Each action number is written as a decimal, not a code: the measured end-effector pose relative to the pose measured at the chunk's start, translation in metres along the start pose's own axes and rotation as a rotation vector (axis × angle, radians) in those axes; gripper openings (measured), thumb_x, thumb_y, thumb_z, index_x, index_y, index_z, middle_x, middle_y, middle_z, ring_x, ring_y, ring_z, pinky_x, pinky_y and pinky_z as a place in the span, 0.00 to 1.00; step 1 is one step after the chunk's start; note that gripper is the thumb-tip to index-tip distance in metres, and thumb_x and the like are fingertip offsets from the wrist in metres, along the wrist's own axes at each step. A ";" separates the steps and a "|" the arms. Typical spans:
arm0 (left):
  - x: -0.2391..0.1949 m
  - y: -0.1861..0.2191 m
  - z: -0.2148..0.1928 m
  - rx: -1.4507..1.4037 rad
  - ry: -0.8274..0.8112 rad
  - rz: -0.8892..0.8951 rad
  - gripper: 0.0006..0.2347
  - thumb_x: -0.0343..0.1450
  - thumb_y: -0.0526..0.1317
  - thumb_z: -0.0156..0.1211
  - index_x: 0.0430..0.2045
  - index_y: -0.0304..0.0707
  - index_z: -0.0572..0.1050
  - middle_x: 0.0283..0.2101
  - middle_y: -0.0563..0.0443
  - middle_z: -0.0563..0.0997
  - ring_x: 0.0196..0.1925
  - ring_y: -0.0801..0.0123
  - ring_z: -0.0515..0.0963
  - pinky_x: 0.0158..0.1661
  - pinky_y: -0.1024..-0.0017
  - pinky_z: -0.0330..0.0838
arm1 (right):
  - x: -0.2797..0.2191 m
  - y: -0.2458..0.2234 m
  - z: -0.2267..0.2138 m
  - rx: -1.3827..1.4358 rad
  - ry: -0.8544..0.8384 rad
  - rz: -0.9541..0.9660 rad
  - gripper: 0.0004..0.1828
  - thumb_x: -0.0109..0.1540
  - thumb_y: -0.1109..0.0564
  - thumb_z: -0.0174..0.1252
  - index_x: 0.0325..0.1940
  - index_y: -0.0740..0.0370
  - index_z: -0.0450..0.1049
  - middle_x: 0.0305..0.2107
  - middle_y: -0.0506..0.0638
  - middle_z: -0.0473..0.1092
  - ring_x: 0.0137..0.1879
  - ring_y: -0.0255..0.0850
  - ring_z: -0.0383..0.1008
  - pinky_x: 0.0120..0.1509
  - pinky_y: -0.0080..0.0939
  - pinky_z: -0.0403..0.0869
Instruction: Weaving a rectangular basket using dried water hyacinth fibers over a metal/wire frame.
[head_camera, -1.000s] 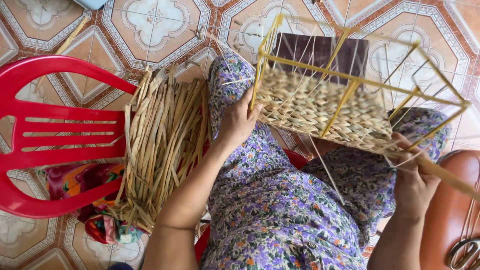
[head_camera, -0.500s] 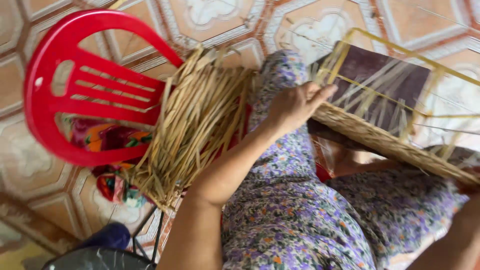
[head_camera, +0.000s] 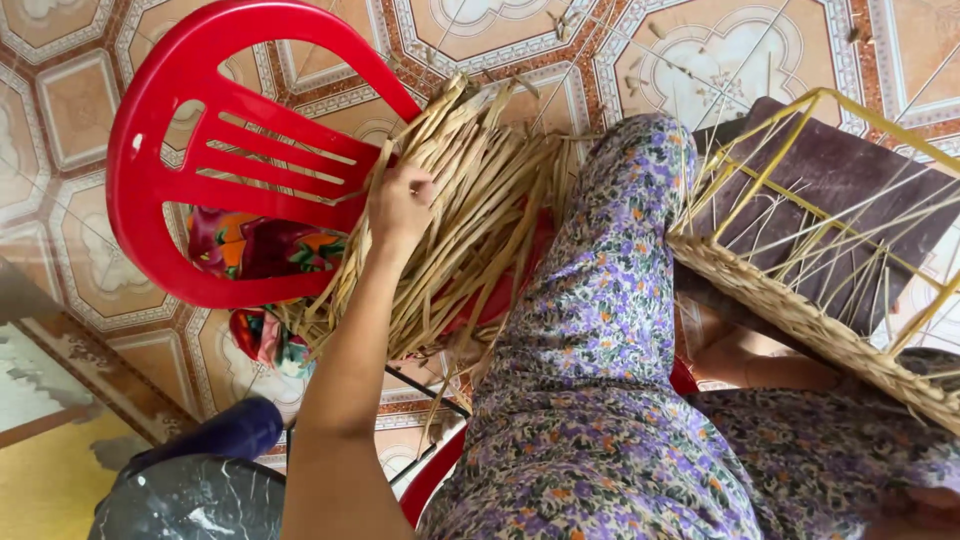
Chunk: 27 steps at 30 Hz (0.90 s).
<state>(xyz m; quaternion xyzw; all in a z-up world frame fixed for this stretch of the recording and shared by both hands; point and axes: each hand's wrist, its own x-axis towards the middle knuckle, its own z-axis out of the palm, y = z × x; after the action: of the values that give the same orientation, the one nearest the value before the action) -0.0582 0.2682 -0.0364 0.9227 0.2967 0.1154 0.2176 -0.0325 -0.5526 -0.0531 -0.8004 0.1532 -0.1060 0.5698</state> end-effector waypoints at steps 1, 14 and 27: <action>0.001 -0.004 -0.008 -0.001 0.001 -0.002 0.04 0.69 0.39 0.66 0.34 0.45 0.80 0.40 0.50 0.83 0.42 0.59 0.82 0.45 0.61 0.76 | -0.017 -0.016 0.017 0.002 0.018 0.007 0.17 0.79 0.46 0.45 0.51 0.63 0.68 0.36 0.55 0.63 0.38 0.40 0.74 0.39 0.43 0.73; 0.011 -0.038 -0.056 -0.237 -0.012 -0.402 0.09 0.70 0.40 0.68 0.38 0.37 0.78 0.41 0.49 0.81 0.42 0.62 0.81 0.44 0.62 0.77 | -0.091 -0.169 0.141 0.084 -0.315 -0.179 0.04 0.78 0.67 0.51 0.51 0.72 0.71 0.43 0.61 0.76 0.44 0.39 0.79 0.50 0.35 0.79; 0.005 0.004 -0.031 0.332 0.367 0.102 0.03 0.74 0.39 0.59 0.32 0.45 0.73 0.32 0.51 0.77 0.36 0.63 0.76 0.38 0.69 0.75 | -0.108 -0.224 0.194 -0.016 -0.583 -0.259 0.04 0.74 0.71 0.55 0.49 0.71 0.75 0.39 0.49 0.74 0.42 0.29 0.71 0.51 0.24 0.72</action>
<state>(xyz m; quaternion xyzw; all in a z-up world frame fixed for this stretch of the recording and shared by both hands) -0.0626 0.2790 -0.0074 0.9231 0.2991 0.2417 -0.0006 -0.0385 -0.2742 0.0953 -0.8143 -0.1190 0.0576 0.5652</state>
